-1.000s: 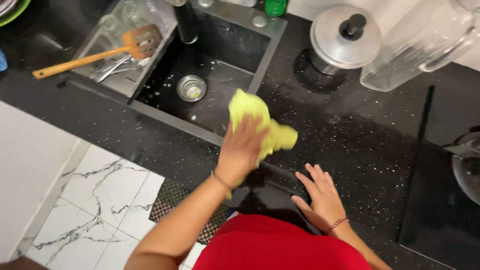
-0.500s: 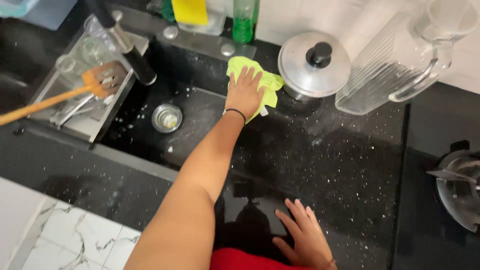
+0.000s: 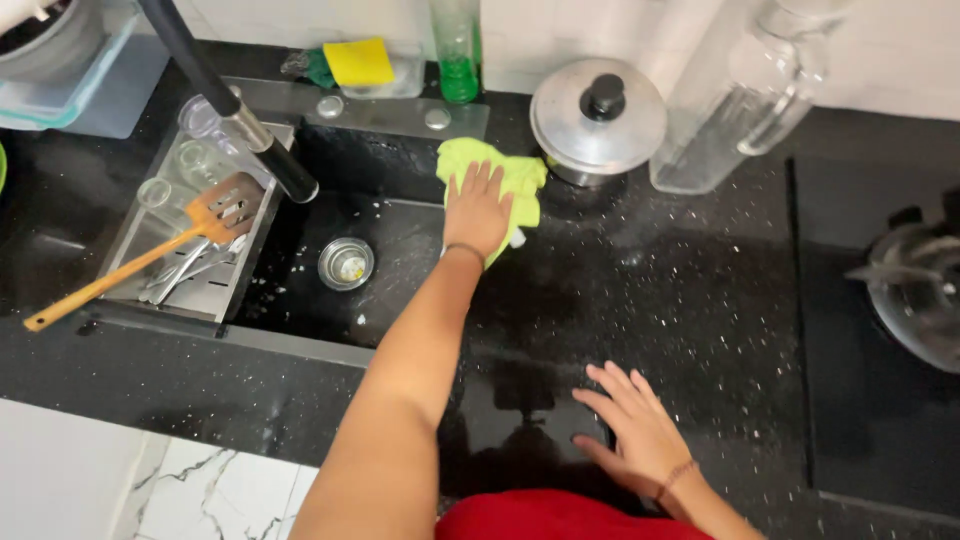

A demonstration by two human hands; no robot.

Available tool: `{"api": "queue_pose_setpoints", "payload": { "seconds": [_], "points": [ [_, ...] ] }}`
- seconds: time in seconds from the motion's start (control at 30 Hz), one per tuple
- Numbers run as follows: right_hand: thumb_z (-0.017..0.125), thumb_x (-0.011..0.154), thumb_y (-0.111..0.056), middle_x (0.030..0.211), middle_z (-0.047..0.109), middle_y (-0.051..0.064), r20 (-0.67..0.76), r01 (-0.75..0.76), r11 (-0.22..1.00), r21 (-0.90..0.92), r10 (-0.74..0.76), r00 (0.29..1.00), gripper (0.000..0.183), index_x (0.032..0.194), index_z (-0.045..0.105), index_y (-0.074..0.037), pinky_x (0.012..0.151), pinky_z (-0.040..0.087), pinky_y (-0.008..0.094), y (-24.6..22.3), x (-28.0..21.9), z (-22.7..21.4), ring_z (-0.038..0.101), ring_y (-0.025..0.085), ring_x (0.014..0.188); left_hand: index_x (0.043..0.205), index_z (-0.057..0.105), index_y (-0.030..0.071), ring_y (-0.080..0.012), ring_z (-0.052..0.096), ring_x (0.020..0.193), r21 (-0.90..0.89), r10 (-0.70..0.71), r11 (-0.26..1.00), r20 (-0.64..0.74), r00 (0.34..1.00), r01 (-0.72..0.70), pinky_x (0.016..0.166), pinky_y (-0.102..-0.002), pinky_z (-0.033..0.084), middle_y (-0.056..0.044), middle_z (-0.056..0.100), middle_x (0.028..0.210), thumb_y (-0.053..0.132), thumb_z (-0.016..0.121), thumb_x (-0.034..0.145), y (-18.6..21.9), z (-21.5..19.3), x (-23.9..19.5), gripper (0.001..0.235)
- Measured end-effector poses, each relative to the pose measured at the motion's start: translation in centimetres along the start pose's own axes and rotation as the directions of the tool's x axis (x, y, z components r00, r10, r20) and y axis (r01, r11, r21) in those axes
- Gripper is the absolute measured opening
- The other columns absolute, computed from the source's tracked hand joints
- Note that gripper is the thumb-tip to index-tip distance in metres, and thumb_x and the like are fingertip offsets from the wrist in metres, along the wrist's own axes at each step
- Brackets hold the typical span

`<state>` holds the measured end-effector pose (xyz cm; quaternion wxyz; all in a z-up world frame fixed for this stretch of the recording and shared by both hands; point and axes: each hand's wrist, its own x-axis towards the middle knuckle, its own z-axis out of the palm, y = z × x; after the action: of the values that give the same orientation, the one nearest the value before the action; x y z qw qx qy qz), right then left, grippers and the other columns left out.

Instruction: Cleaning kitchen surfaces including a gas stove, sink, and cabinets with a yellow cloth.

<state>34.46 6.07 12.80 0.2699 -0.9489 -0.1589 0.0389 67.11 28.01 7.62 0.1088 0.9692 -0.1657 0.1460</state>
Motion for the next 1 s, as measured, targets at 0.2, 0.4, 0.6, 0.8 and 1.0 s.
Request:
{"api": "queue_pose_setpoints", "payload": {
  "seconds": [0.2,0.4,0.6,0.8,1.0],
  "points": [
    [0.079,0.079,-0.036,0.149,0.048,0.017,-0.098,0.098,0.995,-0.007,-0.098,0.990,0.059,0.131,0.062,-0.012,0.119,0.022,0.054,0.1,-1.2,0.4,0.035,0.039,0.144,0.148,0.051,0.006,-0.0330,0.036,0.150,-0.079,0.115,0.990,-0.012,0.993,-0.115,0.124,-0.056,0.021,-0.016,0.045,0.157,0.036,0.051,0.102,4.6,-6.3,-13.7,0.055],
    [0.071,0.086,-0.044,0.153,0.047,0.017,-0.356,0.214,0.977,-0.008,-0.203,0.912,0.059,0.136,0.059,-0.014,0.122,0.020,0.061,-1.7,-1.4,0.4,0.037,0.041,0.147,0.160,0.025,0.005,-0.0328,0.019,0.157,-0.648,0.094,0.759,0.209,0.973,0.066,0.126,-0.050,0.014,-0.016,0.023,0.168,0.039,0.042,0.108,11.1,-7.1,-23.1,0.064],
    [0.070,0.080,-0.057,0.161,0.034,0.018,-0.105,0.197,0.969,-0.151,-0.213,0.971,0.081,0.149,0.048,-0.020,0.113,0.009,0.070,-3.8,0.7,2.0,0.021,0.048,0.149,0.166,0.011,-0.001,-0.0303,0.016,0.163,-0.943,-0.122,0.330,-0.071,0.990,-0.027,0.130,-0.042,0.017,-0.017,0.008,0.177,0.034,0.037,0.112,8.2,-12.1,-26.7,0.070],
    [0.061,0.087,-0.055,0.162,0.035,0.006,-0.046,-0.107,0.927,-0.359,0.097,0.994,0.068,0.149,0.047,-0.031,0.117,0.019,0.066,5.1,2.7,-0.9,0.027,0.039,0.150,0.162,0.026,-0.001,-0.0369,0.026,0.158,-0.648,-0.222,0.748,-0.038,0.974,0.146,0.127,-0.050,0.018,-0.023,0.028,0.169,0.029,0.051,0.104,4.8,-14.7,-31.2,0.069],
    [0.047,0.098,-0.052,0.166,0.028,0.010,-0.183,-0.338,0.875,-0.347,0.291,0.939,0.065,0.157,0.035,-0.026,0.117,0.017,0.066,16.7,8.2,-6.2,0.023,0.041,0.151,0.157,0.038,0.003,-0.0408,0.032,0.152,-0.352,-0.258,0.907,-0.026,0.966,0.233,0.123,-0.063,0.009,-0.027,0.037,0.161,0.033,0.061,0.097,6.8,-13.4,-31.5,0.071]
  ]
}}
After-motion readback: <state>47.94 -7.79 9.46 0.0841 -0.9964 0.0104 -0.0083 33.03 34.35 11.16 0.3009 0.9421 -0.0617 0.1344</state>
